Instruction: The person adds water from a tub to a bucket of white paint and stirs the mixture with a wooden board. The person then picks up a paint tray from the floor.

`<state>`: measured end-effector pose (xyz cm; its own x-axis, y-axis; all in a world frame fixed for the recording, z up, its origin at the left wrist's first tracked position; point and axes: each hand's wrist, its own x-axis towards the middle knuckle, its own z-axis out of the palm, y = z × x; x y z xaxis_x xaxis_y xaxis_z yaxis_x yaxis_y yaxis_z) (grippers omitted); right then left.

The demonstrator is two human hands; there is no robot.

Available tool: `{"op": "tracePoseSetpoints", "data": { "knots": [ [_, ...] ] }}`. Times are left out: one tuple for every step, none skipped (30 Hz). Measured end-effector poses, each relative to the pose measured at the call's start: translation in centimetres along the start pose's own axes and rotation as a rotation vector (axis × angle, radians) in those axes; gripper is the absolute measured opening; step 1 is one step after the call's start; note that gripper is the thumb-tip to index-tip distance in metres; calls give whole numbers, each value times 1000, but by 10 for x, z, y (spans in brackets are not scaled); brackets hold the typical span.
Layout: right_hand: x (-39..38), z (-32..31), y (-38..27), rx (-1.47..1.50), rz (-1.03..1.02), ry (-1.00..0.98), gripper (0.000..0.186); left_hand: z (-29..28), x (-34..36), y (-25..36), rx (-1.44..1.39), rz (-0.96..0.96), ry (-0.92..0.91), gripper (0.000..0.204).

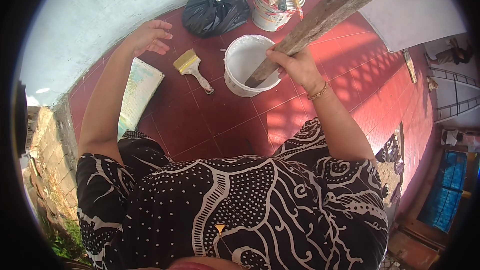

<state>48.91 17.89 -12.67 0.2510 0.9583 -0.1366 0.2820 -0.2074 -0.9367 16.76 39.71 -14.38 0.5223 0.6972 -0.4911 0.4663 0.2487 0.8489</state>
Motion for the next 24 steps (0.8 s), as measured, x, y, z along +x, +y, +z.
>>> {"op": "tracePoseSetpoints", "data": {
  "knots": [
    [2, 4, -1, -1, 1, 2, 21, 2, -1, 3, -25, 14, 3, 50],
    [6, 6, -3, 7, -4, -1, 22, 4, -1, 4, -24, 15, 1, 50],
    [10, 6, -4, 16, -10, -4, 22, 6, -2, 4, -19, 20, -10, 50],
    [13, 2, -3, -1, -1, -19, 23, 7, -3, 6, -12, 28, -21, 50],
    [14, 0, -3, 0, -3, -17, 23, 7, -3, 7, -11, 30, -21, 50],
    [15, -3, -4, 35, -33, 6, 23, 8, -4, 8, 20, 33, -26, 50],
    [16, -4, -4, 70, -61, 26, 23, 9, -5, 8, 50, 33, -31, 50],
    [18, -5, -3, 71, -60, 26, 23, 8, -5, 7, 51, 32, -32, 50],
    [22, -6, -3, 55, -100, 31, 22, 6, -6, 6, 54, 26, -20, 49],
    [25, -7, -4, 39, -142, 38, 22, 5, -6, 5, 58, 22, -11, 49],
    [28, -9, 1, 39, -141, 42, 22, 5, -6, 5, 60, 23, -13, 49],
    [30, -12, 10, -29, -190, 45, 22, 5, -6, 4, 60, 24, -15, 49],
    [30, -14, 13, -98, -240, 45, 22, 5, -7, 4, 58, 24, -13, 49],
    [28, -20, 14, -98, -240, 45, 22, 5, -7, 4, 57, 24, -13, 49],
    [23, -26, 15, -106, -183, 29, 22, 4, -7, 5, 53, 32, -15, 49],
    [18, -29, 11, -115, -126, 11, 22, 4, -8, 6, 47, 40, -14, 50],
    [13, -32, 6, -117, -127, 8, 22, 3, -10, 7, 44, 40, -12, 50],
    [7, -36, -1, -112, -51, -5, 22, 3, -12, 7, 40, 41, -5, 50],
    [2, -37, -5, -105, 24, -14, 23, 3, -12, 8, 39, 45, -1, 50],
    [0, -34, -6, -106, 23, -12, 23, 2, -11, 8, 39, 46, -1, 50],
    [-1, -28, -8, -78, 46, -32, 24, 0, -11, 7, 26, 43, 1, 50],
    [-2, -22, -9, -51, 72, -49, 26, 1, -10, 7, 12, 38, -1, 49],
    [-1, -15, -9, -50, 73, -47, 26, 2, -10, 7, 13, 39, -3, 49],
    [1, -7, -8, 24, 46, -52, 27, 3, -10, 8, 16, 43, 0, 49]
  ]
}}
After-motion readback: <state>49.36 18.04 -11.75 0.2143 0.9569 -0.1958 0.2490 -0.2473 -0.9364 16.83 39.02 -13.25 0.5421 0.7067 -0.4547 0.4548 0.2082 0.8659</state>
